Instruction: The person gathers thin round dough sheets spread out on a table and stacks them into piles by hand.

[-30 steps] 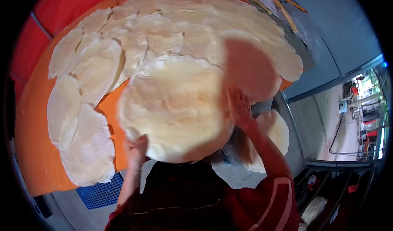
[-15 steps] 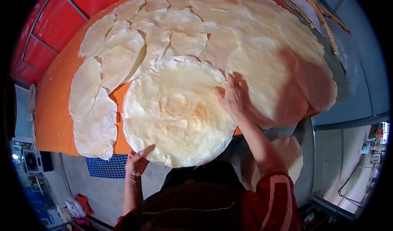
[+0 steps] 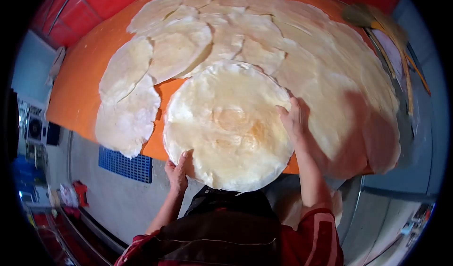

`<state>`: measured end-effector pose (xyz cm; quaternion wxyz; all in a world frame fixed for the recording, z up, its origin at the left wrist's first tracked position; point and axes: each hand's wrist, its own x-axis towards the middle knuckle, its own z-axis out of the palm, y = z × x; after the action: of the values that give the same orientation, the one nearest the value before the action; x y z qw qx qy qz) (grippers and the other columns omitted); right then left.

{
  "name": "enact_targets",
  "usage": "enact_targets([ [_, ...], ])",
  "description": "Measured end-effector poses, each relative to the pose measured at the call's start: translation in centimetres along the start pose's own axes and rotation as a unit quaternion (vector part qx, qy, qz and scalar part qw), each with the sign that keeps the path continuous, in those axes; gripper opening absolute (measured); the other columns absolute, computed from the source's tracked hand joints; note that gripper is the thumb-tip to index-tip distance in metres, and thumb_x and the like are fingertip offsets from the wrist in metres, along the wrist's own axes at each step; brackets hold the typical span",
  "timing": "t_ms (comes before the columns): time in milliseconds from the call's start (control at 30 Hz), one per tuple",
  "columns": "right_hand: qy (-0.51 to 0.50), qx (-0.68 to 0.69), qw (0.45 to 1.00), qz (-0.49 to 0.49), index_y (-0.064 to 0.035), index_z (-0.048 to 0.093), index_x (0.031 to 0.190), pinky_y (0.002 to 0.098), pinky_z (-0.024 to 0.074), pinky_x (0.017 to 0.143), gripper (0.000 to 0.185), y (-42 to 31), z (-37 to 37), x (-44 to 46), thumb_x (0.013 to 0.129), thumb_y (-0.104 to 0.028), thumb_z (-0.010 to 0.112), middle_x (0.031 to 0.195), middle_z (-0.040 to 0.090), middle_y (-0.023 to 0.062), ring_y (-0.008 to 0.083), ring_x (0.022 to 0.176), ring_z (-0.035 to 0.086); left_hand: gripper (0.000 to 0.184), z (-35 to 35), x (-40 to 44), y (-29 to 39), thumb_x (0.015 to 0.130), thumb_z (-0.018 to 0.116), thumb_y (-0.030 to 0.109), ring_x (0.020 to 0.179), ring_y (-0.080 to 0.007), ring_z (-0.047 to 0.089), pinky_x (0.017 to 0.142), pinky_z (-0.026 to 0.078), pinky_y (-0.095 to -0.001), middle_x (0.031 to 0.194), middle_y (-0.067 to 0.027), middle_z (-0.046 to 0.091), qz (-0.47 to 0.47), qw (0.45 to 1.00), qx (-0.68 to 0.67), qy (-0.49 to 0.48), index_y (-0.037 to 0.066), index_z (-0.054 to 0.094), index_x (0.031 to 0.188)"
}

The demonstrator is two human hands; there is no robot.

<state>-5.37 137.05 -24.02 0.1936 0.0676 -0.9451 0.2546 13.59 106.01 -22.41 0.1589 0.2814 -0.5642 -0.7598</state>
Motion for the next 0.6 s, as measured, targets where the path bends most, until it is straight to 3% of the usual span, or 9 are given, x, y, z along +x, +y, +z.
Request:
enact_targets([
  [100, 0.018, -0.035, 0.999, -0.013, -0.0015, 0.046, 0.104, 0.0415, 0.0434, 0.074, 0.052, -0.2, 0.8, -0.1, 0.064, -0.023, 0.072, 0.093, 0.053, 0.0186, 0.0358, 0.089, 0.052, 0.032, -1.4, 0.0, -0.2, 0.08, 0.06, 0.007, 0.092, -0.0173, 0.056, 0.079, 0.045, -0.0295, 0.101, -0.0099, 0.058, -0.067, 0.991, -0.081, -0.08, -0.003, 0.049, 0.108],
  [133, -0.039, -0.065, 0.995, 0.064, -0.0007, 0.035, 0.118, 0.0401, 0.0395, 0.085, 0.071, -1.6, -0.1, 0.1, 0.064, -0.027, 0.072, 0.11, 0.046, 0.0235, 0.0372, 0.104, 0.044, 0.035, -1.5, -0.3, 0.8, 0.08, 0.059, 0.006, 0.096, -0.0189, 0.055, 0.082, 0.044, -0.0315, 0.104, -0.0106, 0.057, -0.1, 0.977, -0.136, -0.128, -0.003, 0.047, 0.112],
  [167, 0.001, -0.144, 0.989, 0.023, 0.0014, 0.029, 0.124, 0.0388, 0.0357, 0.091, 0.075, -3.5, -1.1, -0.1, 0.066, -0.021, 0.071, 0.119, 0.041, 0.0232, 0.038, 0.108, 0.041, 0.038, -1.7, -0.4, 1.9, 0.08, 0.058, 0.005, 0.1, -0.0205, 0.054, 0.084, 0.043, -0.0336, 0.108, -0.0113, 0.055, -0.131, 0.957, -0.191, -0.177, -0.003, 0.044, 0.115],
  [233, -0.041, -0.085, 0.995, -0.016, 0.0011, 0.026, 0.128, 0.0399, 0.0298, 0.097, 0.088, -8.6, -4.0, -1.1, 0.061, -0.026, 0.076, 0.124, 0.038, 0.0233, 0.037, 0.116, 0.035, 0.053, -2.0, -0.8, 3.9, 0.075, 0.058, -0.002, 0.106, -0.0236, 0.05, 0.09, 0.041, -0.038, 0.115, -0.0117, 0.05, -0.191, 0.917, -0.231, -0.265, -0.001, 0.035, 0.122],
  [267, -0.13, 0.062, 0.989, -0.037, 0.0009, 0.024, 0.129, 0.0406, 0.0278, 0.099, 0.095, -12.2, -5.8, -2.3, 0.057, -0.027, 0.078, 0.126, 0.037, 0.0228, 0.0362, 0.119, 0.032, 0.055, -2.5, -0.5, 3.9, 0.074, 0.059, -0.004, 0.106, -0.0225, 0.05, 0.09, 0.041, -0.0366, 0.114, -0.0109, 0.05, -0.208, 0.902, -0.235, -0.296, -0.001, 0.035, 0.122],
  [300, -0.212, 0.206, 0.954, -0.052, 0.0008, 0.022, 0.13, 0.0413, 0.0259, 0.1, 0.102, -15.5, -7.0, -4.1, 0.052, -0.028, 0.081, 0.128, 0.035, 0.0223, 0.0354, 0.122, 0.029, 0.057, -3.0, -0.3, 3.9, 0.072, 0.061, -0.005, 0.106, -0.0215, 0.05, 0.09, 0.041, -0.0351, 0.114, -0.01, 0.05, -0.225, 0.884, -0.239, -0.332, 0.0, 0.035, 0.123],
  [367, -0.34, 0.277, 0.893, -0.097, -0.0026, 0.019, 0.133, 0.0382, 0.0253, 0.102, 0.112, -19.9, -6.8, -7.5, 0.045, -0.026, 0.084, 0.132, 0.033, 0.0193, 0.0304, 0.126, 0.026, 0.06, -2.5, 0.2, 4.0, 0.069, 0.064, -0.005, 0.105, -0.0219, 0.051, 0.09, 0.042, -0.0344, 0.113, -0.0109, 0.051, -0.207, 0.896, -0.205, -0.334, 0.0, 0.036, 0.121],
  [433, -0.367, 0.174, 0.906, -0.12, -0.0052, 0.017, 0.134, 0.0392, 0.028, 0.099, 0.107, -22.1, -5.4, -9.6, 0.051, -0.026, 0.082, 0.134, 0.028, 0.0194, 0.0317, 0.125, 0.027, 0.061, -1.9, 1.0, 3.9, 0.067, 0.066, -0.005, 0.104, -0.0213, 0.051, 0.09, 0.043, -0.0336, 0.112, -0.0108, 0.051, -0.19, 0.897, -0.189, -0.353, 0.0, 0.037, 0.12],
  [600, -0.376, 0.287, 0.881, -0.007, -0.0004, 0.04, 0.123, 0.0325, 0.0387, 0.09, 0.076, -21.9, -5.0, -9.3, 0.059, -0.017, 0.077, 0.116, 0.05, 0.018, 0.0252, 0.107, 0.049, 0.057, -2.5, 2.4, 3.0, 0.068, 0.066, -0.007, 0.093, -0.0156, 0.056, 0.078, 0.048, -0.0279, 0.105, -0.0077, 0.055, -0.203, 0.884, -0.167, -0.386, 0.002, 0.039, 0.117],
])
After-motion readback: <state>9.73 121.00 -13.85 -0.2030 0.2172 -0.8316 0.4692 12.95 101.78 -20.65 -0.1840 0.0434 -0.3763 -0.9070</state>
